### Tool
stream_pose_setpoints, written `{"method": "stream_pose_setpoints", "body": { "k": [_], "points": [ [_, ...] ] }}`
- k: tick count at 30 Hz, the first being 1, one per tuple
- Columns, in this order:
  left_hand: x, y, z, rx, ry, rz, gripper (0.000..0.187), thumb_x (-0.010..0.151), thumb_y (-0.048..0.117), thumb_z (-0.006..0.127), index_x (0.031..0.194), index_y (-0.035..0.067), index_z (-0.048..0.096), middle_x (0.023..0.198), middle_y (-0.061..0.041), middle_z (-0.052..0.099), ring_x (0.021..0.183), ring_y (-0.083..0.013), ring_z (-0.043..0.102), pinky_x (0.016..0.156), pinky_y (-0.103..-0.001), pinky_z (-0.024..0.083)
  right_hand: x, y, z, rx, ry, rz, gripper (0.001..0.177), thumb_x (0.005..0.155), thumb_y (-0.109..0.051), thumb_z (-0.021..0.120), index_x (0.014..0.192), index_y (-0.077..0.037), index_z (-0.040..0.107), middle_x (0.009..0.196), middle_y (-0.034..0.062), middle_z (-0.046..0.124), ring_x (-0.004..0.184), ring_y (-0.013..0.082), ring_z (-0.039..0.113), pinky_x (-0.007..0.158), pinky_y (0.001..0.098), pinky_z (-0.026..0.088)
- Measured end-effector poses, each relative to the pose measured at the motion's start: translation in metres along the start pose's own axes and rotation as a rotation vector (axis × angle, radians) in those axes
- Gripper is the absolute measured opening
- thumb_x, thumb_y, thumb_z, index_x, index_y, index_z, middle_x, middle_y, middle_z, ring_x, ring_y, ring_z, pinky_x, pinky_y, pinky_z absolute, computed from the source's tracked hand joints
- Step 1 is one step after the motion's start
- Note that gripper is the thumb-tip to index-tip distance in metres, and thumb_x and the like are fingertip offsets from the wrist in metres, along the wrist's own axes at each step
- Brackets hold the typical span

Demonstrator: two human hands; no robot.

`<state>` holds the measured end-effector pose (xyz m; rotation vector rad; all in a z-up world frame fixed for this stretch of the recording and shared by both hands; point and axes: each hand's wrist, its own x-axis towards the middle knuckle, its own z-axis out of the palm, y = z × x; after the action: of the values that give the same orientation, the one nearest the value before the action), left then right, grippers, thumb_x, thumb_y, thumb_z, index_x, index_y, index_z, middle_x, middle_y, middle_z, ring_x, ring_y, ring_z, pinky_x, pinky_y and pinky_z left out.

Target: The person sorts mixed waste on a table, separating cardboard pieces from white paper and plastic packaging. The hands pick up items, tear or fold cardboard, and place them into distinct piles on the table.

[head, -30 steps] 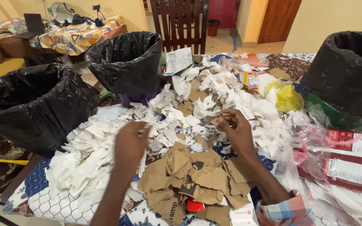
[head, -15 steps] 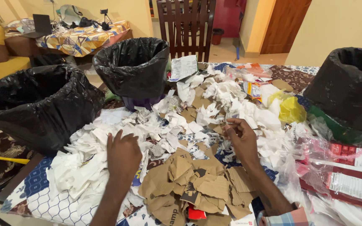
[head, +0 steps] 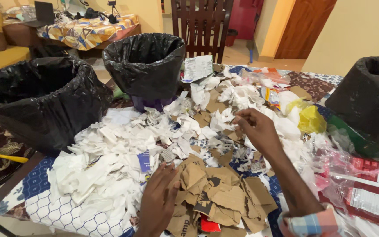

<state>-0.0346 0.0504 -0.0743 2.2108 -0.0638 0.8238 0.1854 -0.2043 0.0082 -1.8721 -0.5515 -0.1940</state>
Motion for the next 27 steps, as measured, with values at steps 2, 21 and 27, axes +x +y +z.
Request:
{"method": "stream_pose_setpoints", "body": {
  "k": [2, 21, 27],
  "points": [
    [-0.001, -0.001, 0.0, 0.005, -0.008, 0.029, 0.038, 0.097, 0.024, 0.061, 0.128, 0.003, 0.07, 0.139, -0.014, 0.065, 0.142, -0.0366, 0.049, 0.114, -0.045, 0.037, 0.014, -0.005, 0.005, -0.14, -0.032, -0.03, 0.03, 0.097, -0.022, 0.067, 0.12, -0.002, 0.067, 0.094, 0.0073, 0.077, 0.086, 0.0153, 0.073, 0.078, 0.0301, 0.057],
    [0.001, 0.0, 0.0, 0.039, -0.214, 0.147, 0.041, 0.093, 0.028, 0.069, 0.128, 0.006, 0.069, 0.14, -0.018, 0.061, 0.141, -0.0372, 0.046, 0.12, -0.051, 0.026, 0.067, 0.042, 0.095, -0.977, -0.466, -0.01, 0.047, 0.092, -0.059, 0.064, 0.129, -0.032, 0.07, 0.169, 0.0189, 0.01, 0.154, 0.0449, 0.011, 0.122, 0.0682, 0.009],
    [0.002, 0.001, -0.002, 0.05, -0.224, 0.153, 0.043, 0.094, 0.029, 0.068, 0.131, 0.007, 0.067, 0.14, -0.018, 0.061, 0.141, -0.0376, 0.045, 0.119, -0.051, 0.026, 0.065, 0.057, 0.092, -1.047, -0.375, -0.03, 0.053, 0.091, -0.056, 0.063, 0.14, -0.036, 0.06, 0.163, 0.0224, 0.019, 0.152, 0.0482, 0.017, 0.118, 0.0705, 0.016]
  ]
}}
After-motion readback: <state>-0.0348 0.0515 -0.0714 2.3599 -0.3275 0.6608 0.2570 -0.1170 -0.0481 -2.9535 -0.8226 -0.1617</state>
